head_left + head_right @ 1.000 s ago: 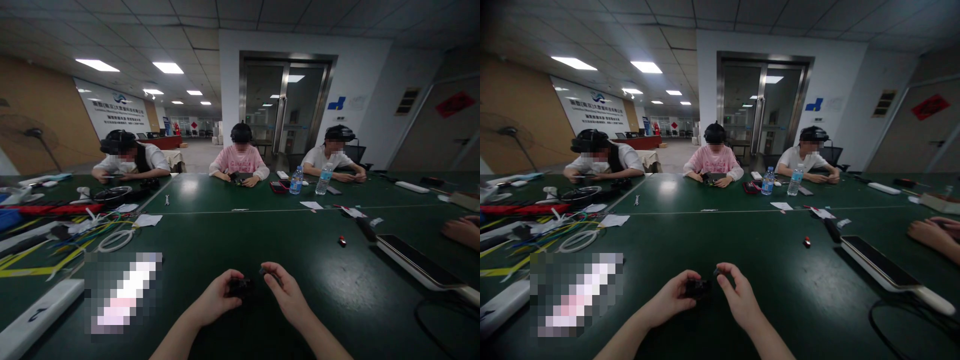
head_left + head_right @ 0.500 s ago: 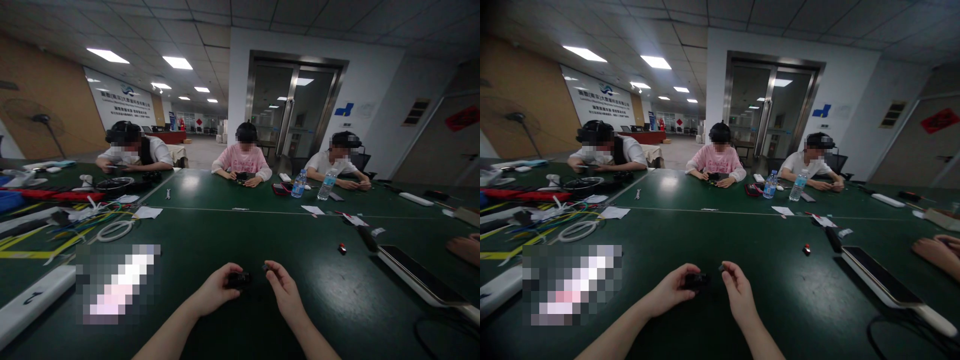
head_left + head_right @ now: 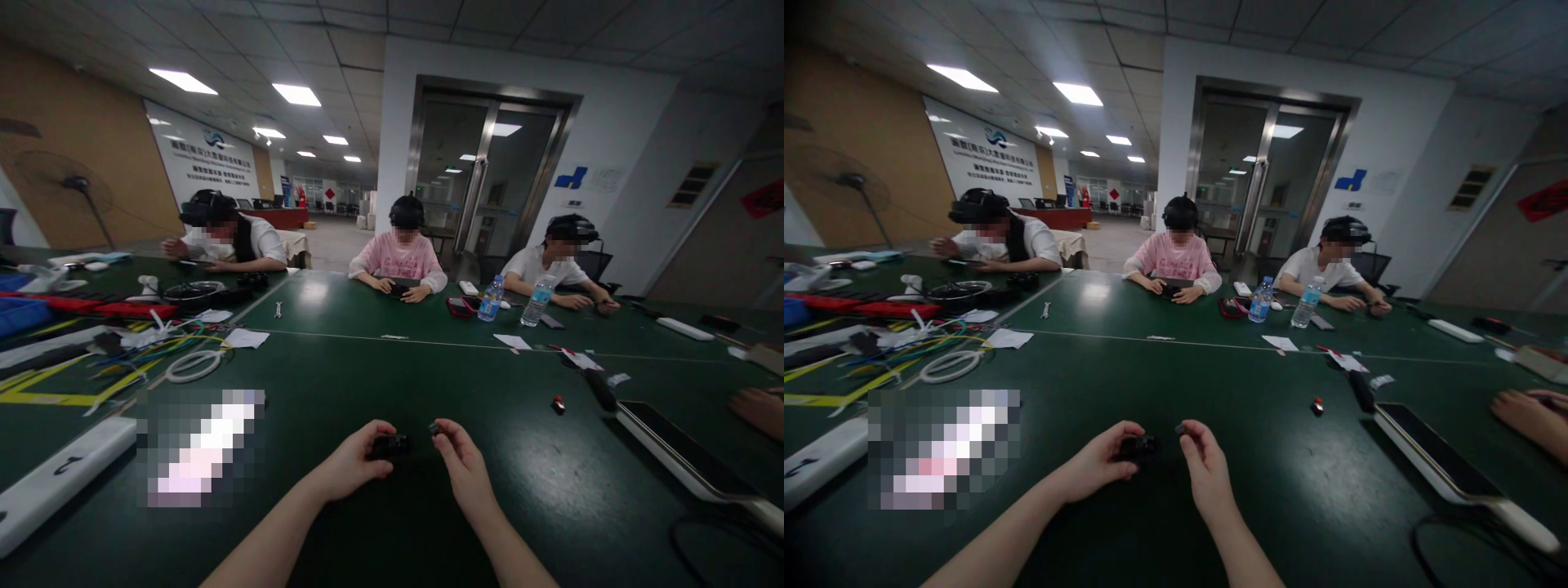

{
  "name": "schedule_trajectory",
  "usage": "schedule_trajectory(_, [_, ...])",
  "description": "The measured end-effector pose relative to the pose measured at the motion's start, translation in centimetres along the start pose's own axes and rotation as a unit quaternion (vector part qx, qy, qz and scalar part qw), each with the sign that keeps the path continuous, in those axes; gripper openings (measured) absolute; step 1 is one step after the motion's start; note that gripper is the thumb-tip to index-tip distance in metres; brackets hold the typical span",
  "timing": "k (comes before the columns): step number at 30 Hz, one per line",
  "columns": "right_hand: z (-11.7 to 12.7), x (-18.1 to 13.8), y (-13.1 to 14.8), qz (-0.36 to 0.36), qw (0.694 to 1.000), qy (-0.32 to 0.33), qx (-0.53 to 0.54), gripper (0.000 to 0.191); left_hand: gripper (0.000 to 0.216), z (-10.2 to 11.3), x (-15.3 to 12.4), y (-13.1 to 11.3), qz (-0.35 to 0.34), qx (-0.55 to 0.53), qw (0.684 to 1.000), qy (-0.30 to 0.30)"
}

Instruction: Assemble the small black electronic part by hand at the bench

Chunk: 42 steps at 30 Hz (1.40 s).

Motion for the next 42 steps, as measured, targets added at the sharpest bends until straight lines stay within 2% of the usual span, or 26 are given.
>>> schedule_trajectory(6, [-1.1, -0.4, 2.0, 0.030, 0.997, 0.054, -0.049, 0.028, 0.044, -0.3, -0.3, -0.2, -0.025, 0.006, 1.000, 0.003])
schedule_trajectory(13, [-3.4, -1.9, 5.9, 0.139, 0.967, 0.139, -0.161, 0.021, 0.047, -0.3, -0.6, -0.5, -0.034, 0.064, 0.997, -0.015])
schedule_trajectory(17, [-4.2, -2.4, 6.8, 0.180, 0.948, 0.151, -0.216, 0.022, 0.046, -0.3, -0.6, -1.1, -0.058, 0.099, 0.993, -0.023])
schedule_trajectory(20, [-4.2, -2.5, 7.1, 0.204, 0.938, 0.146, -0.240, 0.022, 0.047, -0.4, -0.5, -0.9, -0.061, 0.083, 0.995, -0.013])
schedule_trajectory(27, [-4.5, -2.6, 7.1, 0.211, 0.927, 0.148, -0.271, 0.021, 0.048, -0.6, -0.2, -0.4, -0.055, 0.027, 0.998, 0.009])
schedule_trajectory(42, [-4.8, -2.5, 6.8, 0.180, 0.934, 0.153, -0.269, 0.021, 0.048, -0.4, -0.5, -0.5, -0.036, 0.017, 0.999, 0.003])
Point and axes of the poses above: each hand's wrist, its own x-axis towards the middle knuckle, its own z-axis out of the back of the hand, y = z × x, the point moved 8 cm from there along x, towards the middle knuckle, and after that the axes turned 8 degrees about -x, right-handed, at the moved point
